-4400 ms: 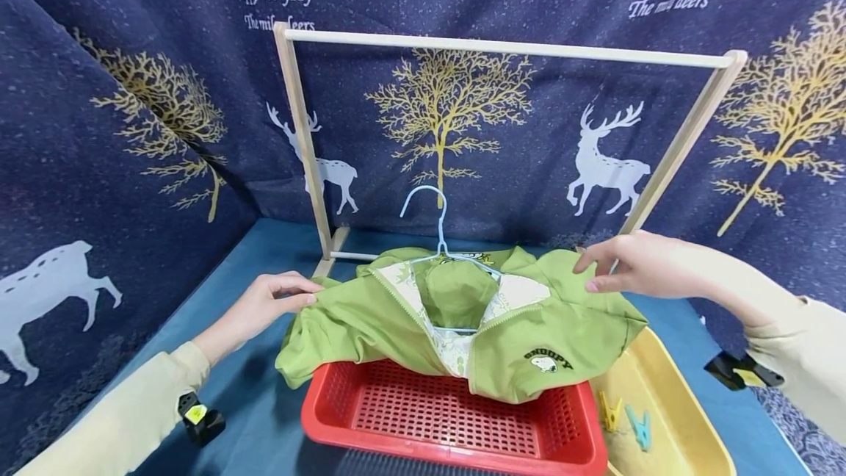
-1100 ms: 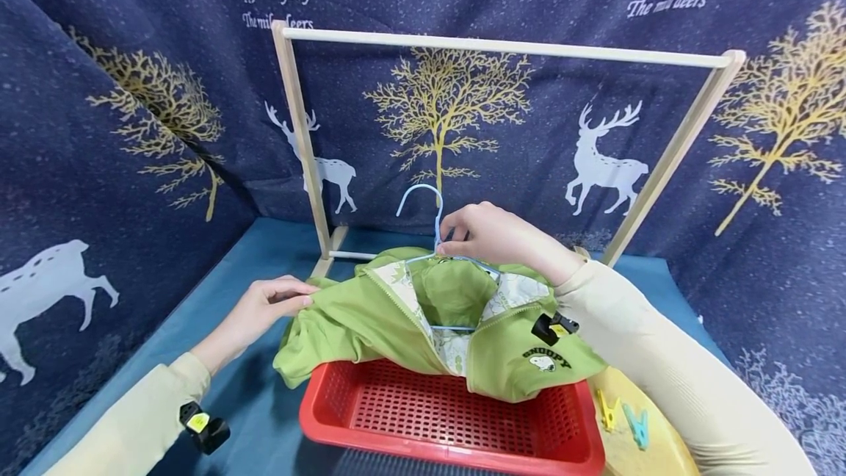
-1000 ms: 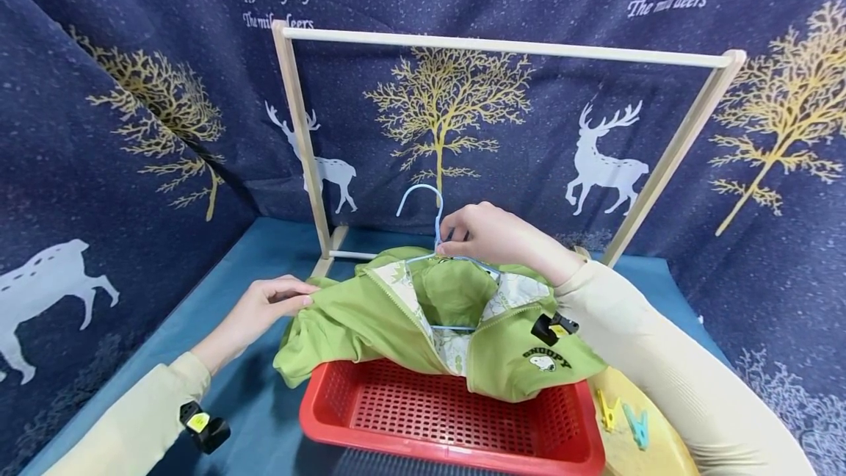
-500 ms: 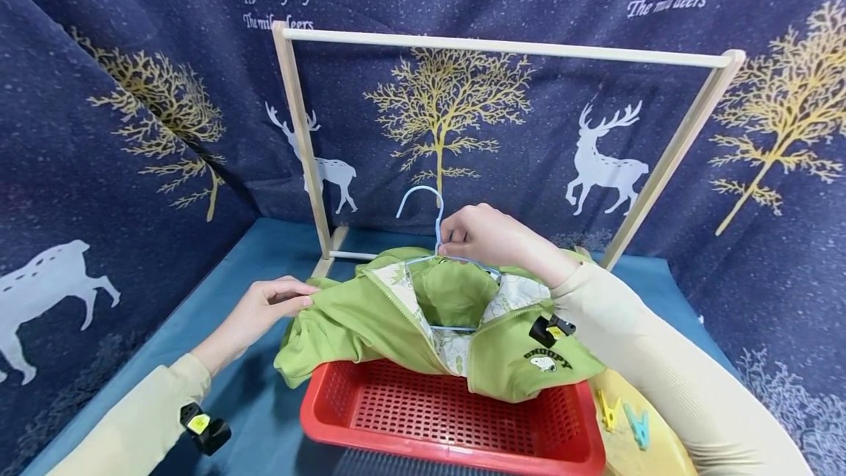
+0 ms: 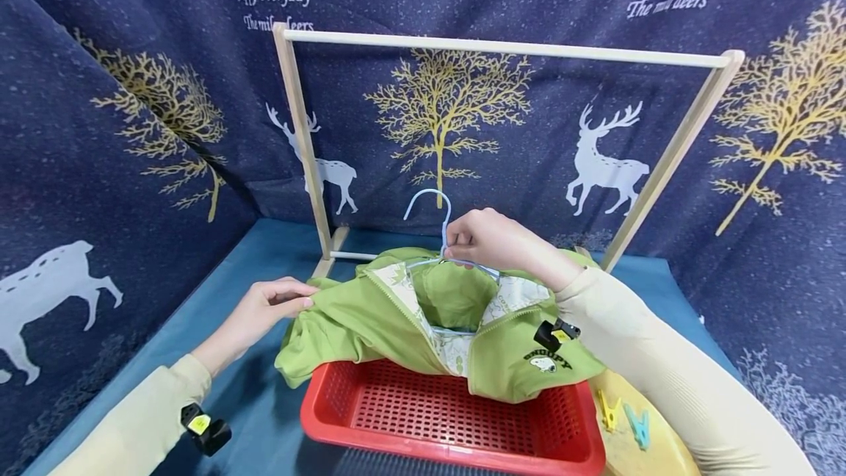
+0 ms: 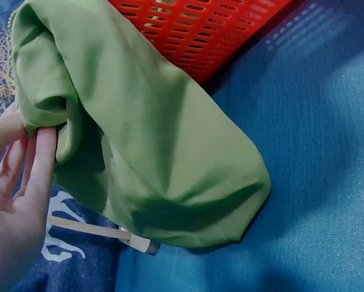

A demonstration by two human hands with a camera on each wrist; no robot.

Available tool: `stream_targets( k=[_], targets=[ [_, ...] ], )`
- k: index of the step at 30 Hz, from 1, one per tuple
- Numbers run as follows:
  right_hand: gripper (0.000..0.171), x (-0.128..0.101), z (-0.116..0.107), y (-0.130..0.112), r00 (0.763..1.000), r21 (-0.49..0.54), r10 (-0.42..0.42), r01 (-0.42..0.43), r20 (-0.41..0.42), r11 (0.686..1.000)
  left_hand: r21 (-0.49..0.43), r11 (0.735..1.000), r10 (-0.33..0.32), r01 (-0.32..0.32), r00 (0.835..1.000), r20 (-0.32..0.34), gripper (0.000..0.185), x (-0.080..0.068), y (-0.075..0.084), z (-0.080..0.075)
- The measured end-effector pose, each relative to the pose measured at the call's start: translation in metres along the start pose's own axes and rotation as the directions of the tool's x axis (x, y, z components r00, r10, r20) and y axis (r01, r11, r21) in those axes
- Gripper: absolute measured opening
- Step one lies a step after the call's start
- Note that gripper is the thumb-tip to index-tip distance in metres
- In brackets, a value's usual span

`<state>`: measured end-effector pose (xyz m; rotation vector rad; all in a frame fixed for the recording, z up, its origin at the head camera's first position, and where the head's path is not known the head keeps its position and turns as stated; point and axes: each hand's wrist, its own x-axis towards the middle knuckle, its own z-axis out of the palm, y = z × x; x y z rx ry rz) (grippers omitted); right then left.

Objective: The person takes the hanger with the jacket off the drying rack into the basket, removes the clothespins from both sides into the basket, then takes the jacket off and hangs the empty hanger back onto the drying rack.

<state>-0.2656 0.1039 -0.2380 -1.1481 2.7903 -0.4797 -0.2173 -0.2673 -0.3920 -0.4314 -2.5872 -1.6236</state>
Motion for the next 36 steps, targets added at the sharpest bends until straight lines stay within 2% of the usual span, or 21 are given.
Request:
stream_targets(
  k=[6,21,28,36],
  targets=[
    [0.025,-0.001,0.001,0.003,1.000,0.014,0.028,-0.028,0.002,1.000,0.003,1.000,-0.008,0.008,1.000,0.006,0.031,-0.001,-0.001,0.000],
    [0.025,-0.010,0.001,0.016,1.000,0.001,0.023,-0.023,-0.013,1.000,0.012,1.000,-0.004,0.004,1.000,0.006,0.028,-0.002,-0.003,0.002],
    [0.026,-0.019,0.001,0.023,0.999,0.010,0.018,-0.017,-0.037,1.000,0.008,1.000,-0.006,0.006,1.000,0.009,0.027,-0.002,-0.004,0.003],
    [0.025,-0.031,-0.003,0.028,0.997,0.024,0.055,-0.054,-0.044,0.998,0.012,1.000,0.006,-0.006,1.000,0.010,0.026,-0.004,-0.005,0.003]
  ],
)
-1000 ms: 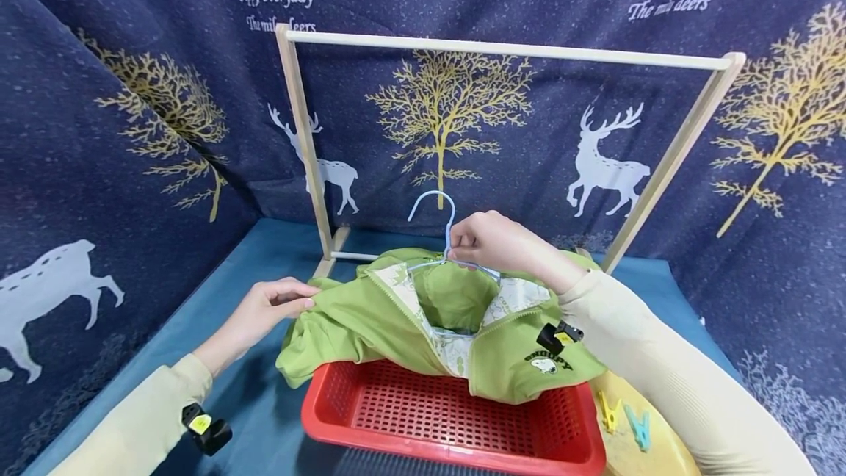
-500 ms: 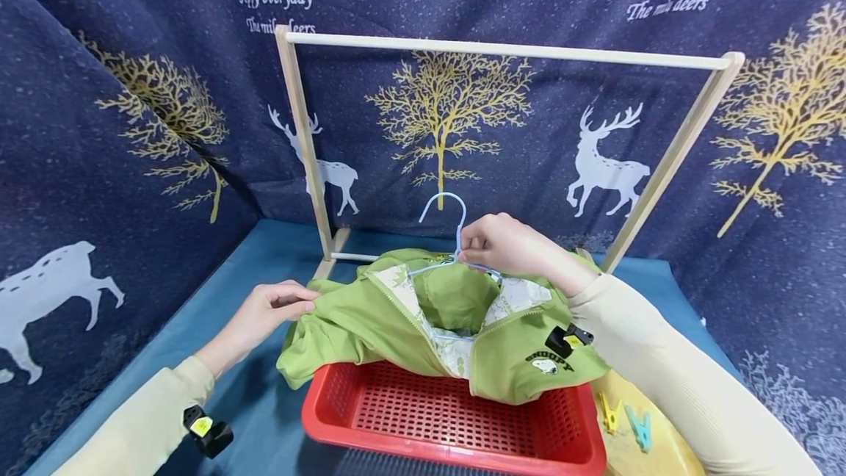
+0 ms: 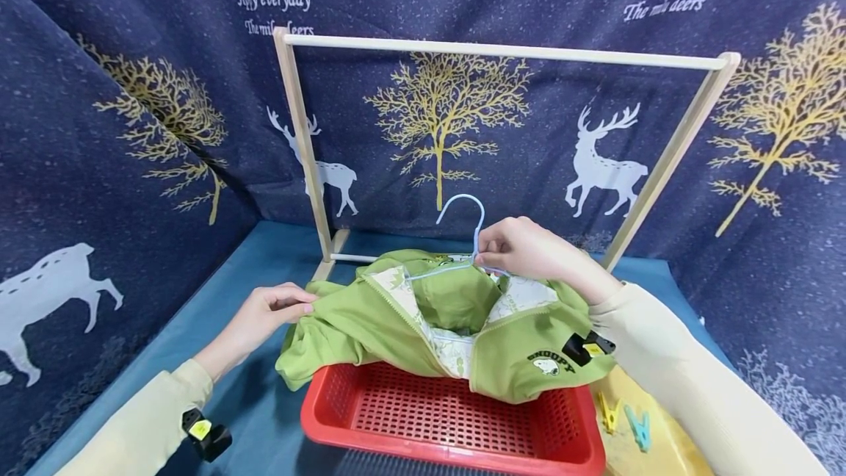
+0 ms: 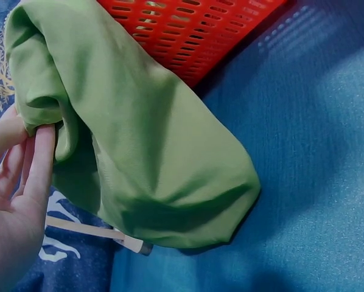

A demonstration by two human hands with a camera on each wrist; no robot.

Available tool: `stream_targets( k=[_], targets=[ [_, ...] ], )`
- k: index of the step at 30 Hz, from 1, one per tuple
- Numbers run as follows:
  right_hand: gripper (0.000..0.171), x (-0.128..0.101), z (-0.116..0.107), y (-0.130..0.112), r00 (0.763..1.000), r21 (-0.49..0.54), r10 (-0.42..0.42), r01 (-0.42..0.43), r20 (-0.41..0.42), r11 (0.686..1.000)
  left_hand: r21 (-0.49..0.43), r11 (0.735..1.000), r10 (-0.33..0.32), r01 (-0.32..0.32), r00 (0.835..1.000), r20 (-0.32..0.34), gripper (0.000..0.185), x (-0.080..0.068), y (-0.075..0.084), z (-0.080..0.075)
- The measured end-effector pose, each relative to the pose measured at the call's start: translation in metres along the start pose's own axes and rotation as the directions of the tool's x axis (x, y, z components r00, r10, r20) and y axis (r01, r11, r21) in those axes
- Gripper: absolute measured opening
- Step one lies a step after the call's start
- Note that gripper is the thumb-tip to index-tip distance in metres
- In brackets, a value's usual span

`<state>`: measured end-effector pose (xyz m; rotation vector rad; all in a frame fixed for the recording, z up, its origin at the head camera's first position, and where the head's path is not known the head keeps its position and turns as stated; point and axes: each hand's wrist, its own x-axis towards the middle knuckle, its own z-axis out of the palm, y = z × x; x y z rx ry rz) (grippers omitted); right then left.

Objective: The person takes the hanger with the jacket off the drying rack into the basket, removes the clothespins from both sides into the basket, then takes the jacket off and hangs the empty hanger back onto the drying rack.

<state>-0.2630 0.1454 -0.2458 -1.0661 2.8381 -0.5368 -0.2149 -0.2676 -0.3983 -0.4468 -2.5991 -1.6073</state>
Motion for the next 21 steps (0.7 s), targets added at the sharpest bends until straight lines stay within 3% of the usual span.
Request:
stream_targets(
  k=[21],
  targets=[
    [0.027,-0.016,-0.005,0.016,0.998,0.038,0.021,-0.019,-0.057,0.999,-0.021,0.999,-0.041,0.041,0.999,-0.032,0.029,-0.005,-0.001,0.002]
  ],
)
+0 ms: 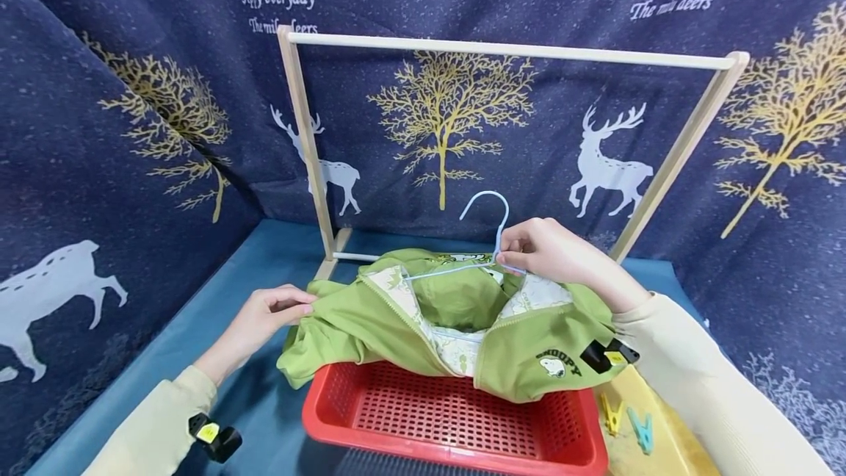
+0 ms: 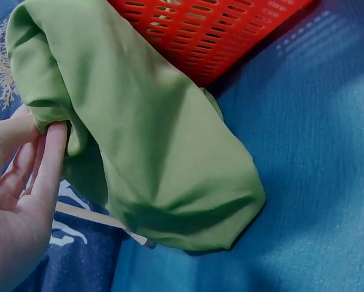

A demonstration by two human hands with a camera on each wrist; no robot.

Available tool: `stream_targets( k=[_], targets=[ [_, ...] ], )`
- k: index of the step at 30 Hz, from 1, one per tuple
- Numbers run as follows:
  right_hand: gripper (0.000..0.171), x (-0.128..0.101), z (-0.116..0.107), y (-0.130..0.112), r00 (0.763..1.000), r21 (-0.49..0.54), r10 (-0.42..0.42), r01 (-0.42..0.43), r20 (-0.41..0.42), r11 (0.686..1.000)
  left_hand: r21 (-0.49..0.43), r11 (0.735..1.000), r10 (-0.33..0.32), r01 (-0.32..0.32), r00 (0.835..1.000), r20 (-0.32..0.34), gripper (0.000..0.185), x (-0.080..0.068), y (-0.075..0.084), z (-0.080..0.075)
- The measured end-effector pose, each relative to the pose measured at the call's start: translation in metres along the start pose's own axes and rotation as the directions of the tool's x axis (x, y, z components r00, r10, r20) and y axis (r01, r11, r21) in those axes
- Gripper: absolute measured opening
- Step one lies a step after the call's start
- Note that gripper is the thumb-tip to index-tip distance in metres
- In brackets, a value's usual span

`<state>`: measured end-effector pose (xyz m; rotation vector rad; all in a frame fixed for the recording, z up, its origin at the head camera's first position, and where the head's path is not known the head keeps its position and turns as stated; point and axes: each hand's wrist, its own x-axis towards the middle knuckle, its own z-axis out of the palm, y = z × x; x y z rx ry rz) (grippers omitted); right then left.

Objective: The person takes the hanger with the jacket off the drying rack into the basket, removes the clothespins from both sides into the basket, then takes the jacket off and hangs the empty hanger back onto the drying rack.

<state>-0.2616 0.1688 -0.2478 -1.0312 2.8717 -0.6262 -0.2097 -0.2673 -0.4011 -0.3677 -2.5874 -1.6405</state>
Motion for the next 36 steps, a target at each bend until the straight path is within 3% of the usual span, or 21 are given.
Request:
stream_targets(
  k=[10,18,36],
  targets=[
    [0.025,-0.007,-0.004,0.000,0.999,-0.023,0.023,-0.024,-0.026,0.999,0.000,1.000,-0.005,0.005,0.999,-0.036,0.027,-0.003,0.010,0.006],
    [0.023,-0.014,-0.006,0.004,0.996,-0.010,0.017,-0.018,-0.085,1.000,-0.023,1.000,0.009,-0.011,0.995,-0.099,0.026,-0.015,0.003,0.008],
    [0.021,-0.032,-0.014,0.013,0.991,-0.007,0.058,-0.060,-0.119,0.998,-0.020,0.999,-0.029,0.027,0.993,-0.118,0.029,-0.020,0.003,0.009]
  ],
)
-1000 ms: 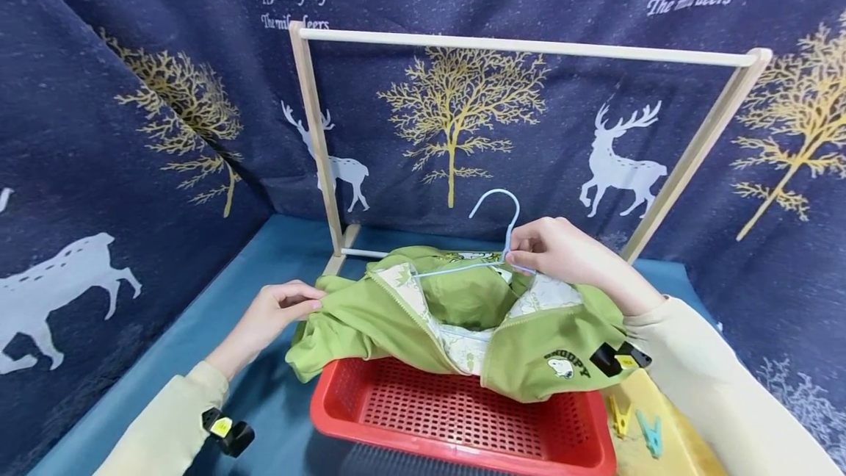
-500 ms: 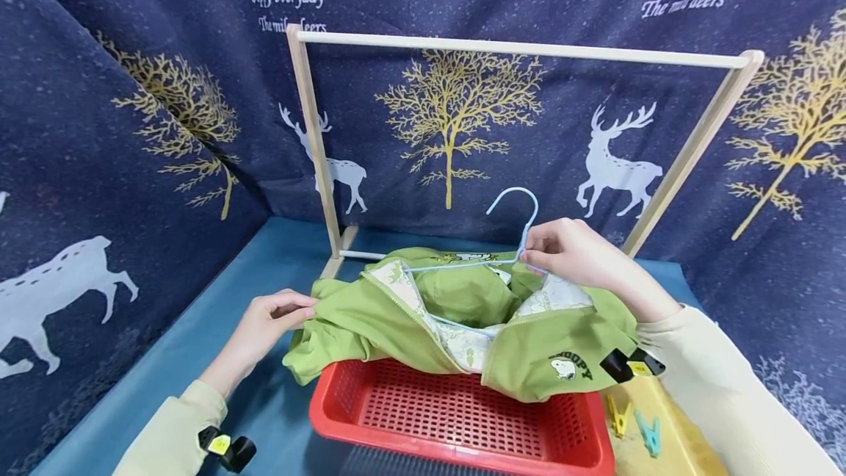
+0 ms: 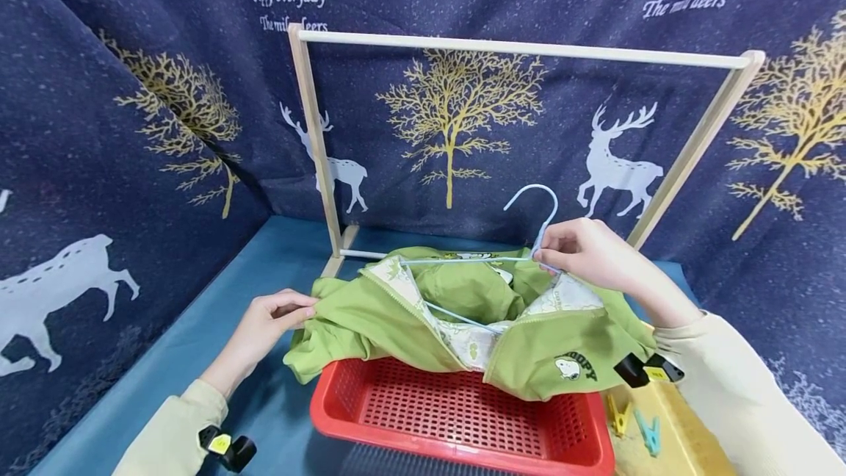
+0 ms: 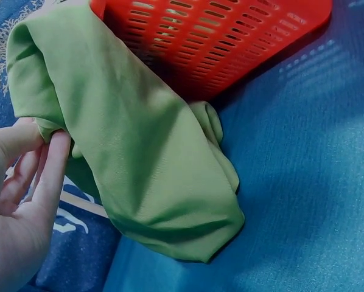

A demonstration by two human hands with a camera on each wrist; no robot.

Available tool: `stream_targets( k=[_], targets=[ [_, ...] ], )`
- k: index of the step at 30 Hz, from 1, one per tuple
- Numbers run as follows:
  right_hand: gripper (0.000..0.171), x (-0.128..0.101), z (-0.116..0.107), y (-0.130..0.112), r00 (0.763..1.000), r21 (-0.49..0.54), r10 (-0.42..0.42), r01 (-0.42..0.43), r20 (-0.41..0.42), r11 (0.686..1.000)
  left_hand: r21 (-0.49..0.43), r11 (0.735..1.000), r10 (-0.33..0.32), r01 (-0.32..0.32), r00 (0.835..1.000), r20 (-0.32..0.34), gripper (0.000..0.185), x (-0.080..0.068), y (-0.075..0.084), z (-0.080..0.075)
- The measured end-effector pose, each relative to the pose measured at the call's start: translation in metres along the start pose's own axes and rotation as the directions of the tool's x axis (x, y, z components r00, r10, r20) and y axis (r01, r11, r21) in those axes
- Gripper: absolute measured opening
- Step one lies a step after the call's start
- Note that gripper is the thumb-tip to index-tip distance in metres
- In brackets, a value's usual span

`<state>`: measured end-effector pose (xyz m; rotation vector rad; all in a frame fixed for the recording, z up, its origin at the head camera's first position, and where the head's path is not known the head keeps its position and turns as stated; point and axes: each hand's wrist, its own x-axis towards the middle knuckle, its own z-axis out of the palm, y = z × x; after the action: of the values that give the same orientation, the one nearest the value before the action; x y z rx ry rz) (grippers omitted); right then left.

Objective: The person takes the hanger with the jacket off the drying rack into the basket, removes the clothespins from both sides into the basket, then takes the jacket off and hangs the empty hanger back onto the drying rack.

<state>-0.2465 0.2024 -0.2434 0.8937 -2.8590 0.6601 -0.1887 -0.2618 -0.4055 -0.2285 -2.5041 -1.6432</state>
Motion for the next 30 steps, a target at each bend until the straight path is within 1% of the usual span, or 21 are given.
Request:
stream_targets(
  k=[6,10,15,21,30],
  targets=[
    [0.022,-0.003,-0.003,0.004,1.000,0.031,-0.015,0.016,-0.016,0.999,0.001,1.000,0.008,-0.008,1.000,0.000,0.029,0.000,-0.001,0.001],
    [0.022,-0.005,-0.005,0.007,1.000,0.069,-0.011,0.011,-0.010,0.998,-0.008,1.000,0.007,-0.007,1.000,-0.003,0.027,0.001,-0.002,0.001],
    [0.023,-0.008,-0.007,0.010,1.000,0.077,0.000,0.001,-0.007,0.997,-0.016,1.000,-0.001,0.001,1.000,-0.003,0.028,0.001,-0.001,0.001],
    [0.021,-0.009,-0.008,0.013,0.999,0.077,0.036,-0.035,-0.005,0.996,-0.021,1.000,0.000,0.000,1.000,-0.004,0.028,0.000,-0.002,0.001],
    [0.019,-0.013,-0.010,0.016,0.998,0.122,0.066,-0.063,-0.019,0.991,-0.017,1.000,0.006,-0.006,1.000,0.000,0.026,0.000,-0.003,0.001]
  ],
)
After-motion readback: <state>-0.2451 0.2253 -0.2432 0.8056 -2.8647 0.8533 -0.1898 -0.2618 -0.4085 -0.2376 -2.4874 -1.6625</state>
